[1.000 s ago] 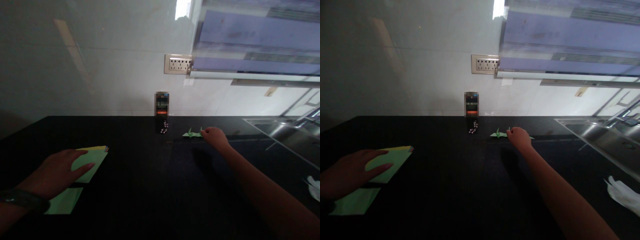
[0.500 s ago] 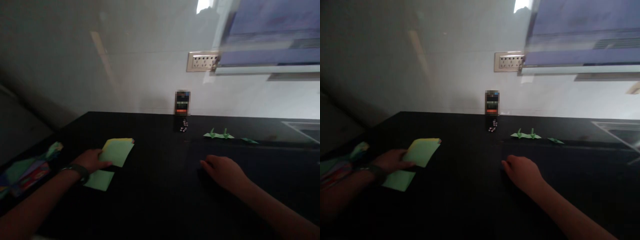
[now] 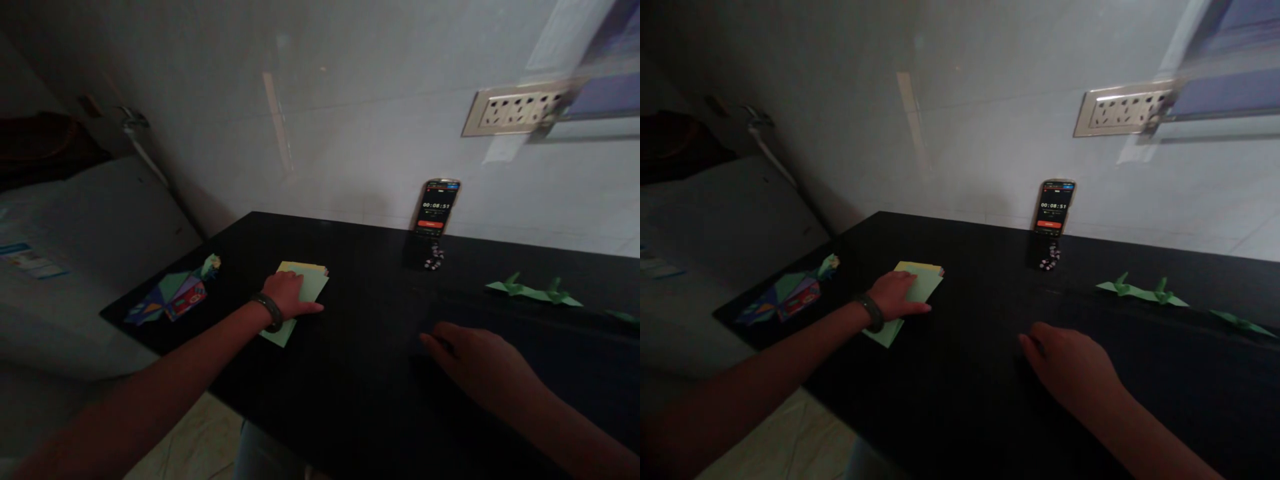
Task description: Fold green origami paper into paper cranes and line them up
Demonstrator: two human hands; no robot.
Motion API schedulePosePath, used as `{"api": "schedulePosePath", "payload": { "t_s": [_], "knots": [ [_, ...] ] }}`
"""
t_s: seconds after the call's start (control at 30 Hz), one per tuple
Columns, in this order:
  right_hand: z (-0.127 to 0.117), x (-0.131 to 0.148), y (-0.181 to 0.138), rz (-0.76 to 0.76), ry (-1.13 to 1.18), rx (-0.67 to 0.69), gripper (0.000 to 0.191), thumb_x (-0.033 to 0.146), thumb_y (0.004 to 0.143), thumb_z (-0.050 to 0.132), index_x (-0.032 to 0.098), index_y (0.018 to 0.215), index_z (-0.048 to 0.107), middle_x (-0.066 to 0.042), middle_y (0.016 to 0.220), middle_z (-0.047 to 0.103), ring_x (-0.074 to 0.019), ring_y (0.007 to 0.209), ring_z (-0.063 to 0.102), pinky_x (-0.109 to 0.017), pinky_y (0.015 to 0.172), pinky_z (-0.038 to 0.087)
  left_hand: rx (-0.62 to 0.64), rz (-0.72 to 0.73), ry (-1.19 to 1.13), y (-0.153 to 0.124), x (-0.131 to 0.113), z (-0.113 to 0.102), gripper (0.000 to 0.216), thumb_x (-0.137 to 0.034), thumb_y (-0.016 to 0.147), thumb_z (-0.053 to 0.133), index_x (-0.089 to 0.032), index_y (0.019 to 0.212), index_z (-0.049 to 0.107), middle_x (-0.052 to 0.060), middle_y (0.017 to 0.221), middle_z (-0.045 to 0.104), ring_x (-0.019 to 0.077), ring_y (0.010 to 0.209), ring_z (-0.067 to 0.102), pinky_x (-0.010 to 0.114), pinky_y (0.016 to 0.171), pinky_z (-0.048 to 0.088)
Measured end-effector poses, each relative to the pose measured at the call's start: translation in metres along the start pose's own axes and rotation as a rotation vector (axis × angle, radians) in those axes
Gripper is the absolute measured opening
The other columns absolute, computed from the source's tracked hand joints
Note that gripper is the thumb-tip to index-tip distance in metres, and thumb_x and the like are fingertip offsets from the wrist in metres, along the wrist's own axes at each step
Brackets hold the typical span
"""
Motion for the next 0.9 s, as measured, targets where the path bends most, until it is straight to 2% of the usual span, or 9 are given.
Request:
{"api": "schedulePosePath", "payload": {
  "t_s": [0.07,0.17,0.5,0.63,0.73,0.77,0.8,0.83,0.9],
  "knots": [
    [0.001,0.005,-0.002,-0.025,0.006,0.008,0.033,0.039,0.085,0.036,0.021,0.066,0.056,-0.004,0.058,0.062,-0.0200,0.054,0.059,-0.026,0.047,0.027,0.044,-0.049,0.040,-0.002,-0.016,0.003,0.081,-0.074,0.057,0.046,-0.008,0.103,0.059,0.020,0.105,0.059,0.0340,0.097,0.055,0.042,0.082,0.042],
    [0.002,0.005,-0.005,-0.035,0.008,0.013,0.032,0.039,0.085,0.036,0.021,0.067,0.056,-0.004,0.059,0.062,-0.0200,0.055,0.060,-0.026,0.048,0.027,0.073,-0.088,0.048,-0.003,-0.027,0.005,0.062,-0.061,0.071,0.042,-0.009,0.098,0.060,0.019,0.101,0.060,0.0319,0.093,0.057,0.038,0.076,0.044],
    [0.001,-0.031,-0.015,0.071,0.038,0.032,0.033,0.042,0.084,0.037,0.022,0.068,0.056,-0.003,0.059,0.062,-0.0199,0.056,0.059,-0.026,0.048,0.028,0.127,-0.070,0.030,0.000,-0.019,-0.007,0.039,-0.029,0.084,0.030,-0.010,0.090,0.064,0.016,0.091,0.066,0.0234,0.083,0.063,0.030,0.069,0.045],
    [-0.001,-0.054,-0.017,0.119,0.060,-0.014,0.032,0.044,0.083,0.038,0.022,0.069,0.057,-0.003,0.058,0.062,-0.0195,0.054,0.059,-0.027,0.049,0.029,0.046,-0.117,0.072,0.000,-0.028,-0.024,0.037,-0.018,0.083,0.030,-0.008,0.083,0.065,0.020,0.084,0.066,0.0286,0.080,0.063,0.038,0.067,0.046],
    [-0.006,-0.069,-0.020,0.165,0.084,-0.068,0.033,0.045,0.083,0.039,0.021,0.067,0.057,-0.002,0.054,0.059,-0.0187,0.051,0.057,-0.027,0.048,0.031,-0.115,-0.025,0.071,-0.007,-0.072,-0.038,0.037,-0.017,0.087,0.026,-0.011,0.098,0.061,0.016,0.101,0.063,0.0270,0.099,0.056,0.041,0.084,0.041],
    [-0.008,-0.071,-0.022,0.171,0.105,-0.089,0.033,0.045,0.082,0.040,0.021,0.066,0.057,-0.002,0.054,0.059,-0.0185,0.050,0.056,-0.027,0.049,0.032,-0.256,0.067,0.043,-0.012,-0.095,-0.044,0.036,-0.017,0.087,0.028,-0.011,0.104,0.058,0.016,0.106,0.061,0.0258,0.103,0.054,0.040,0.088,0.039],
    [-0.011,-0.073,-0.023,0.165,0.137,-0.120,0.033,0.044,0.083,0.040,0.021,0.066,0.057,-0.001,0.054,0.058,-0.0181,0.051,0.056,-0.028,0.049,0.034,-0.339,0.176,0.007,-0.018,-0.119,-0.047,0.034,-0.016,0.087,0.030,-0.011,0.109,0.056,0.015,0.110,0.060,0.0250,0.106,0.053,0.039,0.089,0.039],
    [-0.013,-0.073,-0.025,0.158,0.188,-0.140,0.032,0.043,0.083,0.040,0.020,0.067,0.057,-0.001,0.054,0.058,-0.0177,0.051,0.056,-0.028,0.050,0.035,-0.376,0.274,-0.035,-0.024,-0.142,-0.047,0.034,-0.016,0.086,0.033,-0.011,0.112,0.054,0.014,0.111,0.060,0.0246,0.106,0.052,0.039,0.089,0.040],
    [-0.013,-0.073,-0.026,0.139,0.376,-0.164,0.032,0.041,0.085,0.037,0.019,0.075,0.058,-0.002,0.062,0.061,-0.0166,0.056,0.057,-0.027,0.054,0.040,-0.388,0.376,-0.132,-0.033,-0.179,-0.043,0.033,-0.017,0.086,0.036,-0.014,0.114,0.053,0.014,0.113,0.059,0.0254,0.106,0.053,0.041,0.088,0.041]
  ]
}}
Point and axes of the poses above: each hand's wrist, its own y-axis towards the middle knuckle, its own z-axis out of the palm, x = y × z, the point moved 4 cm from there along y, towards the middle knuckle
